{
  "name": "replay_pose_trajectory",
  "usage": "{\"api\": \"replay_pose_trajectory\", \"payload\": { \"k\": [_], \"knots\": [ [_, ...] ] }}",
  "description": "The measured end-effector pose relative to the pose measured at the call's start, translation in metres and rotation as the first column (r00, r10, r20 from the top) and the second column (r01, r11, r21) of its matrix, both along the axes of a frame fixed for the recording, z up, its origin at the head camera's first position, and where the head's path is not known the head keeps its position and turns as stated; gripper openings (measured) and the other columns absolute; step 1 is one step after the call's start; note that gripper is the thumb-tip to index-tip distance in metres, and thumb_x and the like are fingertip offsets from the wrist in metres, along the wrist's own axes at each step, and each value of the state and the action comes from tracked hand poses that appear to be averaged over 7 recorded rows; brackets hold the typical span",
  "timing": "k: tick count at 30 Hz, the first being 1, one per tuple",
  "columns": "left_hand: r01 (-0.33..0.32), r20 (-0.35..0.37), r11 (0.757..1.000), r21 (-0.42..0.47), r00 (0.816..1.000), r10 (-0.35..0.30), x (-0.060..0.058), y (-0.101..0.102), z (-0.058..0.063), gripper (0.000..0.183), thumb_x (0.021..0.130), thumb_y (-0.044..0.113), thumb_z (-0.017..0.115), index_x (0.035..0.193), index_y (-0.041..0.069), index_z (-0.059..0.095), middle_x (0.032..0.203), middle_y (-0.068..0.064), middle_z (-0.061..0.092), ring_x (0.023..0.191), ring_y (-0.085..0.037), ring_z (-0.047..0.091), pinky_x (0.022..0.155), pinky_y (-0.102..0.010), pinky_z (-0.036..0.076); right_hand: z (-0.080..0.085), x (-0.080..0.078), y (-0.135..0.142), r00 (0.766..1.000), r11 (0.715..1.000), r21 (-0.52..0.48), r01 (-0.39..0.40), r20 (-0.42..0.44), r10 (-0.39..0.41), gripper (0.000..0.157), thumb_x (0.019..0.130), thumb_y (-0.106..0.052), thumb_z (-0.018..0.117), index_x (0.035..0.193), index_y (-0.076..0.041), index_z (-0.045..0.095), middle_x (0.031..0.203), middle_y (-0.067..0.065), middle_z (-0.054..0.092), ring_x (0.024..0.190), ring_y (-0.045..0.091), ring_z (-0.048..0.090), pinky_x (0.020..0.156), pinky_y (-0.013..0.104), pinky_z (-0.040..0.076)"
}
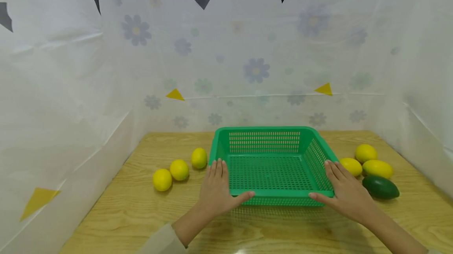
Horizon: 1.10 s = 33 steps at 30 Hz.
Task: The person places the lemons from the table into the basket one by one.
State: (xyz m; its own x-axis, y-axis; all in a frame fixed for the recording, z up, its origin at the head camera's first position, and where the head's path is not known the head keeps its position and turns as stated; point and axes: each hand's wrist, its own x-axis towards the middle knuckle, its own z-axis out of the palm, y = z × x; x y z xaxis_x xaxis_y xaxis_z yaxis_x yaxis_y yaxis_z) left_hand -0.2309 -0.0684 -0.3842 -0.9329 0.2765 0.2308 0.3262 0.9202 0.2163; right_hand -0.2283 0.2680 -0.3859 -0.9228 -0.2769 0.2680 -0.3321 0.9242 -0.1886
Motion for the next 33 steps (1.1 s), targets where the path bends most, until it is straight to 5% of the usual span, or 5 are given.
{"api": "replay_pose_trajectory", "payload": {
  "k": [33],
  "knots": [
    [-0.002, -0.046, 1.000, 0.013, 0.999, 0.003, 0.0009, 0.0009, -0.0041, 0.110, 0.077, 0.078, 0.042, 0.144, -0.007, 0.022, 0.151, -0.024, 0.019, 0.141, -0.038, 0.019, 0.115, -0.047, 0.021, -0.0022, -0.0008, 0.0012, 1.000, 1.000, 0.010, -0.004, -0.025, 0.004, 0.101, 0.081, -0.058, 0.059, 0.144, 0.011, 0.018, 0.147, 0.034, 0.021, 0.135, 0.049, 0.019, 0.103, 0.063, 0.024]
  ]
}}
